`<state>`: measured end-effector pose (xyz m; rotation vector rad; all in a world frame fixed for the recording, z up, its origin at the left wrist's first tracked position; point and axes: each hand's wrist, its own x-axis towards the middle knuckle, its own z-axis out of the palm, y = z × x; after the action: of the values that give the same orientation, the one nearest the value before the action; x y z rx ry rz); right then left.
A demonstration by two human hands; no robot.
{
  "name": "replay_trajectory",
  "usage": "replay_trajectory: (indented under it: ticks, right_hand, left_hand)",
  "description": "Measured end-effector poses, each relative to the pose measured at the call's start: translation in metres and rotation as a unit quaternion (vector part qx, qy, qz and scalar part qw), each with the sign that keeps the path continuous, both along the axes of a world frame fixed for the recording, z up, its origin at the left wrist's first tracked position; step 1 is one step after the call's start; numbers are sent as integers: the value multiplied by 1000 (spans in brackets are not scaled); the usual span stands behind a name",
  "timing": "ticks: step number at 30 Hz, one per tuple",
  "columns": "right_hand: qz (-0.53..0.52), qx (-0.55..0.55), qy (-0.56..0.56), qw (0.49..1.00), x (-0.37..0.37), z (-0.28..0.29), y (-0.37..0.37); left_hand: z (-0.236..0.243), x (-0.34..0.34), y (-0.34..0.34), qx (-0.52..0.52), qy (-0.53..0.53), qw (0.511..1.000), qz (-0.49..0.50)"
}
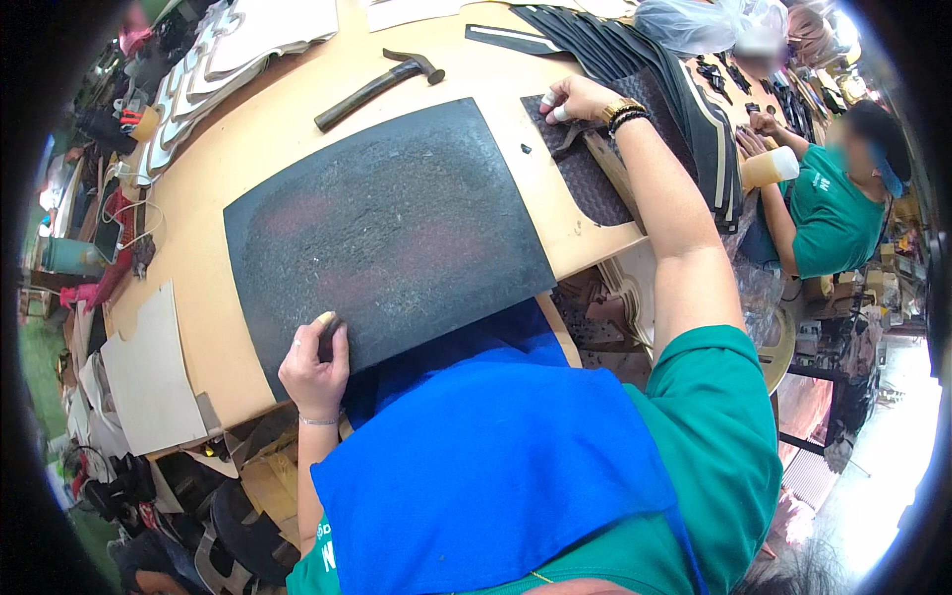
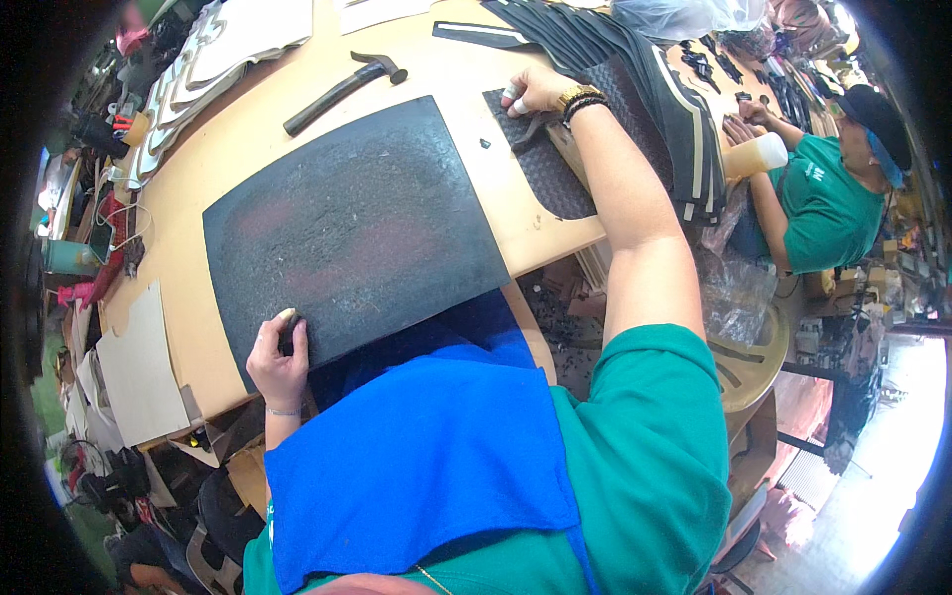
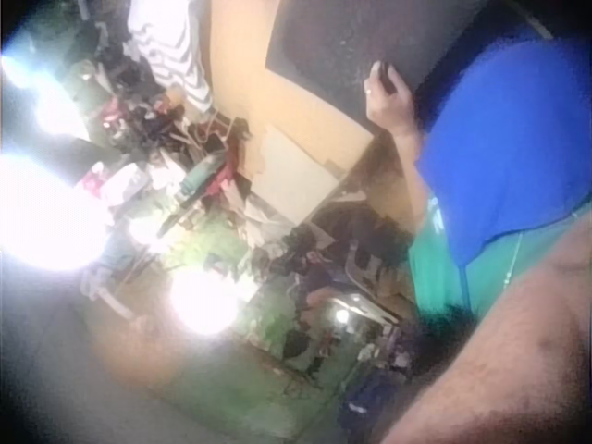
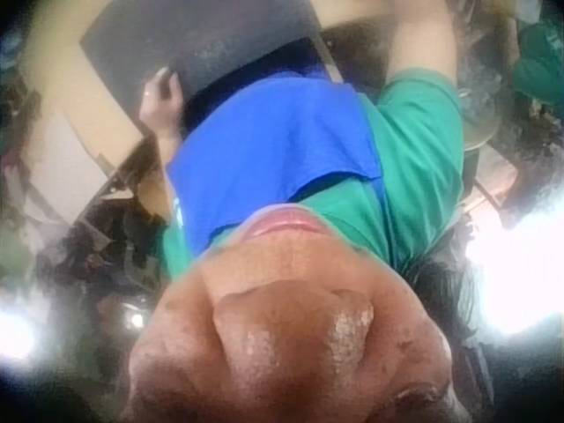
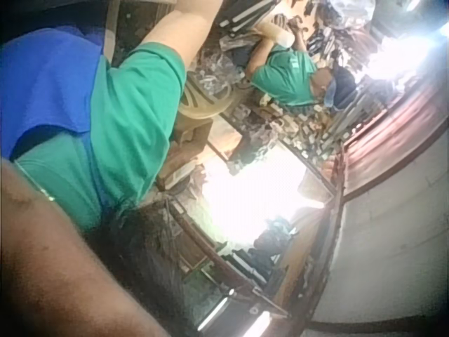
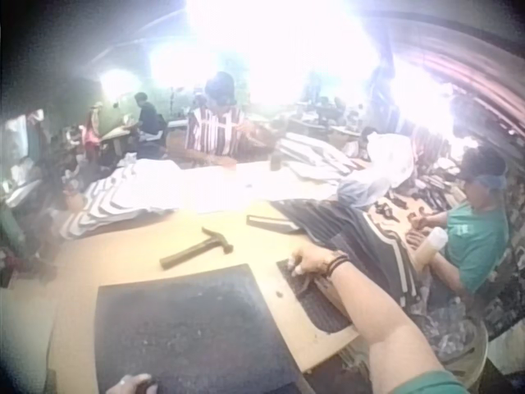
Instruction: The person uses a hammer and a metal tool to cut small pieces from a black sheet of material on a workbench. They repeatedly position the tool on the material and strike it with the hammer to separate the pieces, then gather the cut fragments.
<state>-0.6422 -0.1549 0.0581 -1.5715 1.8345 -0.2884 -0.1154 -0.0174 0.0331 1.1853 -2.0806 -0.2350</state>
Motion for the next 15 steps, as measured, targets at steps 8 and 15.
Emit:
replay_trajectory:
  ticks: [8,15]
  right_hand:
    - [-65,-21,132,989,51,19,8]
    - [-18,-74,73,994,28,-6,0]
  left_hand:
    - [2,1,3,5,-6,1000,13]
    - [-1,0,0,3,-2,1000,5]
